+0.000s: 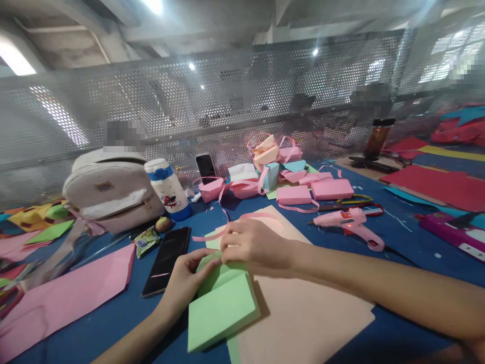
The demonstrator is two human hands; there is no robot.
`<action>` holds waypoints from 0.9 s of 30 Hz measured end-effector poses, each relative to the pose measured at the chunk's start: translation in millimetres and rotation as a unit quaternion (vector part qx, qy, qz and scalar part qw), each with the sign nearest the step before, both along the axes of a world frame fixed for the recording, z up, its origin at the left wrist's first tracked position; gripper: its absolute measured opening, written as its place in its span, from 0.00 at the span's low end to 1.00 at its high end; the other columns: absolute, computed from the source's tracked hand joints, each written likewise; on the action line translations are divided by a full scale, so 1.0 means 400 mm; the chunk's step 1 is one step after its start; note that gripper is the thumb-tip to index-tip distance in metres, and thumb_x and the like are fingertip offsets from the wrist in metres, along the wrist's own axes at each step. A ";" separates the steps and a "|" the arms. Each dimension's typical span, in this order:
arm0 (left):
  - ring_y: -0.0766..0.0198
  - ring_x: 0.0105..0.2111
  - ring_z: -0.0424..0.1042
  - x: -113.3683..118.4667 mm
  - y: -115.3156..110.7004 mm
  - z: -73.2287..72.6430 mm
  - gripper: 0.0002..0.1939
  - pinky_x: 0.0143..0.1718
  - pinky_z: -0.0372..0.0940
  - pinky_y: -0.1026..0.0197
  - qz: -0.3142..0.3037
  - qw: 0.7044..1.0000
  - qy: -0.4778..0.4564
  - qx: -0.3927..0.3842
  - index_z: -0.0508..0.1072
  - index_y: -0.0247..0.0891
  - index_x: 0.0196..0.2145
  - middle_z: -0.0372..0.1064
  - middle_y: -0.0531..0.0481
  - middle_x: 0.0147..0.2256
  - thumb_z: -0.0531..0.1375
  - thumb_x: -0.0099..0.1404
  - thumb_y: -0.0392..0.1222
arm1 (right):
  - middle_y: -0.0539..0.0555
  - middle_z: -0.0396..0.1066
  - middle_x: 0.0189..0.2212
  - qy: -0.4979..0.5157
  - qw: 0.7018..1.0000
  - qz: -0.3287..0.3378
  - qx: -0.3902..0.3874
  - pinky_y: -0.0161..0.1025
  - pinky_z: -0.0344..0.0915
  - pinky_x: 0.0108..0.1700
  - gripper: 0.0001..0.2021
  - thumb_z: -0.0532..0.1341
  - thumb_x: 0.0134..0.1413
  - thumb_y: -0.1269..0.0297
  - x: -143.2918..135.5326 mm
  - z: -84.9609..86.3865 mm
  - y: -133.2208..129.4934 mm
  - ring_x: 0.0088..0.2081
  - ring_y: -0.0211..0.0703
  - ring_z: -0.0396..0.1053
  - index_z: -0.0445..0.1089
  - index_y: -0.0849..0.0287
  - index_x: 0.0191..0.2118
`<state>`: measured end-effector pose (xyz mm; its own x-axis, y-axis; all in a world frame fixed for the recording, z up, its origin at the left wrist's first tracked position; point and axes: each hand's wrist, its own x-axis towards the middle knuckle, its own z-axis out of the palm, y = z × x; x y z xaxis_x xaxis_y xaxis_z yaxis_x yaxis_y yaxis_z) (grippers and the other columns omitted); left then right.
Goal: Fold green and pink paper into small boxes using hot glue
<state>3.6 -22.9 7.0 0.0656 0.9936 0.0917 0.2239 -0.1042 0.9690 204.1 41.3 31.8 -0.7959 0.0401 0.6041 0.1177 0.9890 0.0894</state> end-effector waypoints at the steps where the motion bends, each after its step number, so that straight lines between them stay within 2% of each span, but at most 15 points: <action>1: 0.54 0.33 0.78 0.000 0.000 -0.003 0.15 0.33 0.70 0.62 -0.002 1.000 -0.009 -0.008 0.82 0.34 0.35 0.81 0.45 0.34 0.66 0.55 0.48 | 0.53 0.77 0.34 0.017 0.999 -0.001 -0.037 0.42 0.63 0.41 0.14 0.53 0.69 0.70 0.003 0.002 0.004 0.38 0.44 0.65 0.74 0.56 0.35; 6: 0.52 0.36 0.79 0.001 -0.003 -0.009 0.20 0.35 0.72 0.60 -0.010 0.999 -0.035 -0.036 0.81 0.35 0.44 0.81 0.45 0.39 0.67 0.53 0.44 | 0.52 0.79 0.34 0.092 0.973 -0.039 -0.207 0.42 0.63 0.39 0.08 0.60 0.66 0.67 0.012 0.007 0.017 0.37 0.45 0.67 0.77 0.56 0.37; 10: 0.52 0.36 0.79 0.005 -0.006 0.000 0.21 0.34 0.72 0.60 -0.007 0.999 -0.015 -0.036 0.81 0.35 0.45 0.82 0.45 0.38 0.67 0.52 0.43 | 0.52 0.78 0.34 0.135 0.929 -0.060 -0.339 0.42 0.63 0.42 0.05 0.64 0.63 0.65 0.004 0.015 0.011 0.38 0.45 0.69 0.78 0.56 0.35; 13: 0.52 0.35 0.79 0.005 -0.005 0.003 0.18 0.33 0.71 0.61 -0.003 1.000 0.000 -0.023 0.82 0.34 0.41 0.82 0.44 0.36 0.66 0.53 0.44 | 0.54 0.77 0.34 0.155 0.867 -0.053 -0.471 0.41 0.64 0.41 0.06 0.64 0.61 0.64 -0.006 0.025 0.001 0.38 0.45 0.71 0.76 0.58 0.33; 16: 0.54 0.32 0.78 0.002 -0.004 0.001 0.14 0.31 0.69 0.63 0.013 1.000 0.019 -0.011 0.83 0.34 0.36 0.81 0.44 0.33 0.65 0.54 0.45 | 0.55 0.76 0.39 0.173 0.787 0.003 -0.592 0.37 0.64 0.36 0.10 0.63 0.62 0.60 -0.014 0.033 -0.012 0.39 0.42 0.71 0.70 0.60 0.32; 18: 0.55 0.30 0.78 0.000 -0.002 -0.002 0.14 0.29 0.68 0.64 0.026 0.999 0.028 -0.007 0.82 0.33 0.34 0.81 0.45 0.32 0.65 0.54 0.46 | 0.53 0.75 0.35 0.183 0.729 0.035 -0.659 0.33 0.60 0.30 0.13 0.63 0.62 0.56 -0.016 0.036 -0.018 0.32 0.38 0.70 0.66 0.59 0.32; 20: 0.56 0.30 0.77 -0.002 -0.001 -0.004 0.14 0.29 0.67 0.64 0.034 0.999 0.034 -0.006 0.82 0.33 0.33 0.81 0.45 0.31 0.65 0.54 0.46 | 0.47 0.70 0.25 0.193 0.692 0.043 -0.694 0.31 0.54 0.25 0.15 0.64 0.60 0.53 -0.014 0.036 -0.016 0.24 0.33 0.62 0.64 0.59 0.32; 22: 0.56 0.30 0.77 -0.003 -0.001 -0.005 0.14 0.28 0.67 0.64 0.040 0.999 0.037 -0.004 0.82 0.33 0.33 0.81 0.45 0.31 0.65 0.54 0.46 | 0.42 0.61 0.17 0.196 0.693 0.035 -0.693 0.31 0.48 0.23 0.17 0.65 0.58 0.51 -0.009 0.030 -0.006 0.19 0.31 0.53 0.65 0.60 0.31; 24: 0.56 0.30 0.77 -0.003 -0.001 -0.004 0.14 0.28 0.66 0.65 0.038 0.999 0.035 -0.004 0.82 0.34 0.33 0.81 0.46 0.31 0.65 0.54 0.47 | 0.41 0.53 0.14 0.197 0.711 0.015 -0.674 0.32 0.44 0.22 0.21 0.62 0.59 0.47 0.001 0.020 0.009 0.17 0.30 0.47 0.64 0.60 0.26; 27: 0.57 0.30 0.77 -0.003 -0.001 -0.004 0.14 0.27 0.66 0.65 0.033 0.999 0.028 -0.008 0.82 0.34 0.33 0.81 0.46 0.31 0.65 0.55 0.47 | 0.42 0.50 0.14 0.215 0.729 -0.011 -0.650 0.33 0.44 0.21 0.26 0.57 0.63 0.45 0.020 0.006 0.022 0.17 0.31 0.45 0.59 0.58 0.20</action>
<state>2.5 -23.2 5.5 0.0051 0.9972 0.0742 0.2831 -0.0726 0.9563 211.9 50.0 34.1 -0.5348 0.8107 0.2381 -0.1238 0.2035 -0.9712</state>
